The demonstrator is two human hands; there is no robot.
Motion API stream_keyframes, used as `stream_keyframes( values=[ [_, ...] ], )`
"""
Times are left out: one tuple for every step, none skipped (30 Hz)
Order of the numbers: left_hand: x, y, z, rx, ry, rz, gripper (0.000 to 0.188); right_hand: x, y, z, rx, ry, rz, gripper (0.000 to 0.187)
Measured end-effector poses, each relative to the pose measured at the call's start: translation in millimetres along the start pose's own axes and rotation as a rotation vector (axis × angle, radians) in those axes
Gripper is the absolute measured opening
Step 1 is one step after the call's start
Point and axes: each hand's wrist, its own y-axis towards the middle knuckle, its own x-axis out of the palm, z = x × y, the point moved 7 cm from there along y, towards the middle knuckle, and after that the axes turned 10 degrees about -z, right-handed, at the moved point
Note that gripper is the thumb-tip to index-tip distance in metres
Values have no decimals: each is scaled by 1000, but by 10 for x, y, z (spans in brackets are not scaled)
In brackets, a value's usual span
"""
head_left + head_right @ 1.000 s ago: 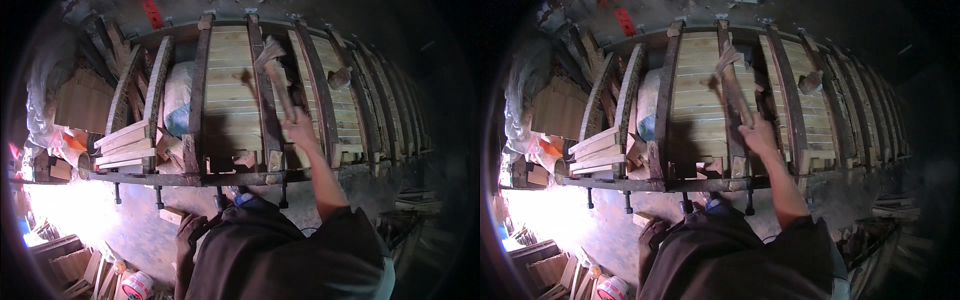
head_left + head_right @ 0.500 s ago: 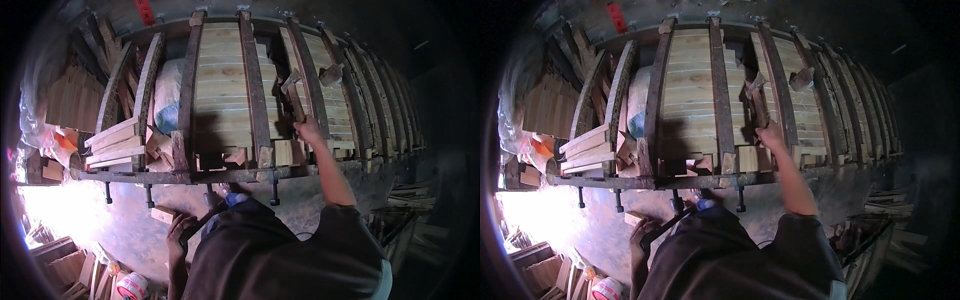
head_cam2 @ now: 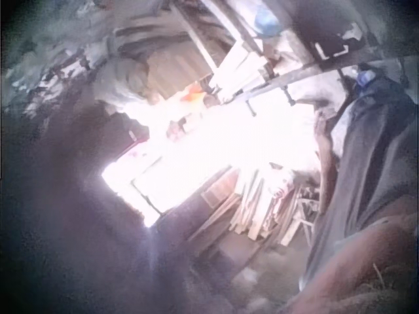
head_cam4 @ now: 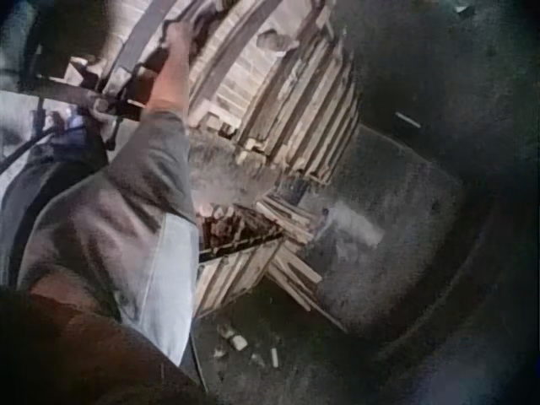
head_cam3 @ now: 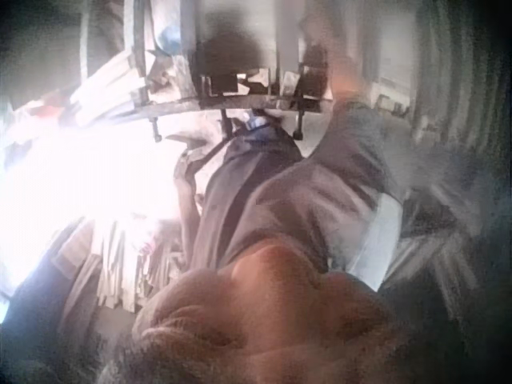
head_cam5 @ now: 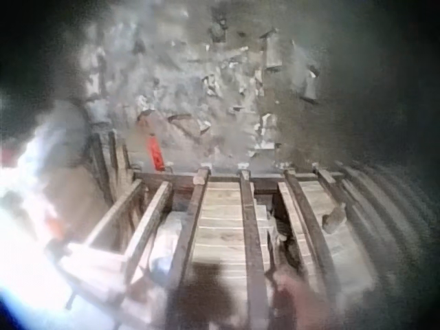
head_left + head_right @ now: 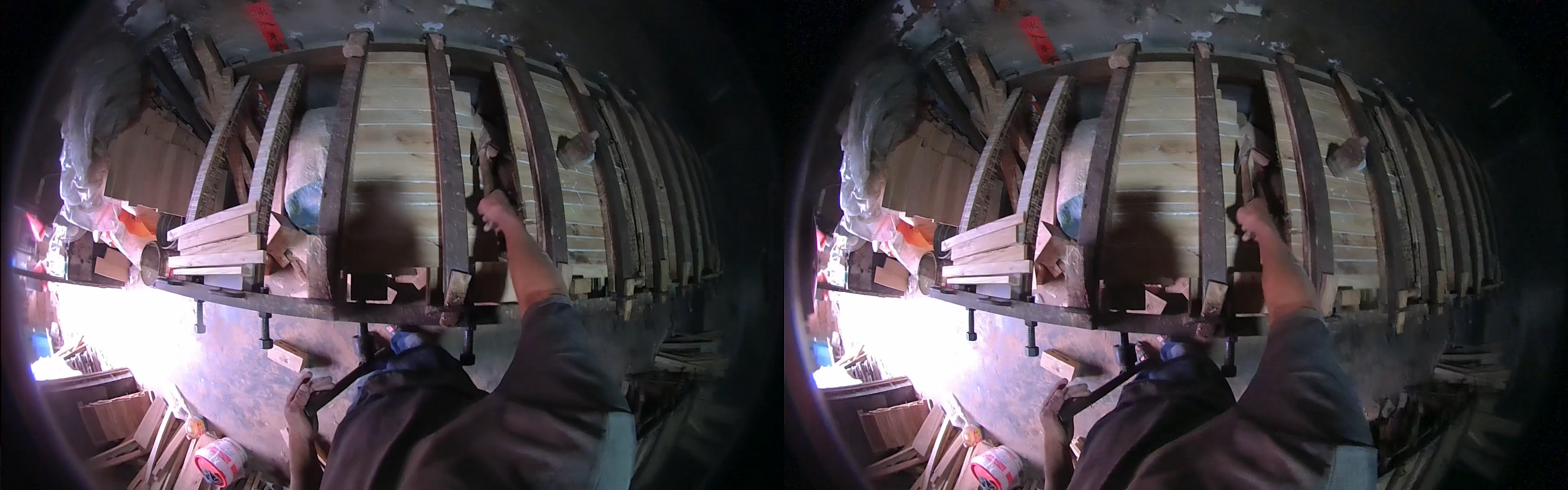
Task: The person uses a metal clamping frame to press together several thin wooden planks. They tighten the clamps with a long metal bar, then remove the planks and stack them on a nearby pile.
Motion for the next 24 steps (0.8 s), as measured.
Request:
stream_keyframes(
  values=[
    [2,27,-13,-11,-7,0,44,-229,391,12,-172,26,-22,14],
    [-35,5,-30,-11,-11,34,45,-314,29,-385,-188,182,-58,15],
    [-79,-53,-39,15,-33,33,46,-248,165,-469,-216,280,-62,16],
    [-72,-42,-57,4,-39,32,46,-302,289,-419,-235,382,-39,16],
    [-46,6,-68,-14,-47,16,46,-380,699,-187,-287,361,198,16],
    [-43,14,-55,-15,-45,39,46,-278,709,-254,-300,300,363,15],
    [-22,19,-35,-21,-61,38,46,-224,665,-301,-295,233,542,15],
    [-28,-13,-20,-23,-42,54,46,-130,686,-393,-230,198,311,14],
    [-40,-51,-19,-26,-24,70,46,-40,705,-458,-166,159,81,14],
    [-50,-19,-20,-30,-9,66,47,-52,687,-502,-102,120,-129,14],
    [-66,-16,-40,-32,-5,53,48,-163,631,-554,-124,179,-161,11],
    [-89,-28,-31,-40,-12,49,47,-158,718,-623,-184,436,-234,7],
    [-63,-2,-21,-34,-24,48,47,-129,630,-738,-210,600,-267,7],
    [-41,-5,-28,-35,-37,52,47,-34,496,-800,-227,763,-302,8],
    [-47,11,-33,-36,-34,52,47,59,462,-835,-240,893,-293,9],
    [-67,11,-49,-48,-27,50,47,161,420,-818,-249,1030,-279,9],
    [-91,27,-67,-57,-17,49,47,281,393,-800,-258,1168,-264,10],
    [-110,40,-84,-67,-7,46,48,419,371,-739,-280,1271,-225,7],
    [-105,54,-78,-64,56,15,48,565,288,-703,-320,1256,-207,7],
    [-97,53,-73,-61,120,-16,49,706,183,-648,-359,1243,-189,8],
    [-100,39,-68,-59,184,-42,51,830,-27,-623,-411,1203,-218,8],
    [-135,27,-80,-53,173,-40,49,888,-327,-631,-465,1162,-247,9],
    [-160,33,-100,-47,163,-47,47,858,-539,-668,-521,1121,-268,9],
    [-171,31,-115,-46,152,-56,46,867,-618,-668,-467,1113,-369,10]
  ],
)
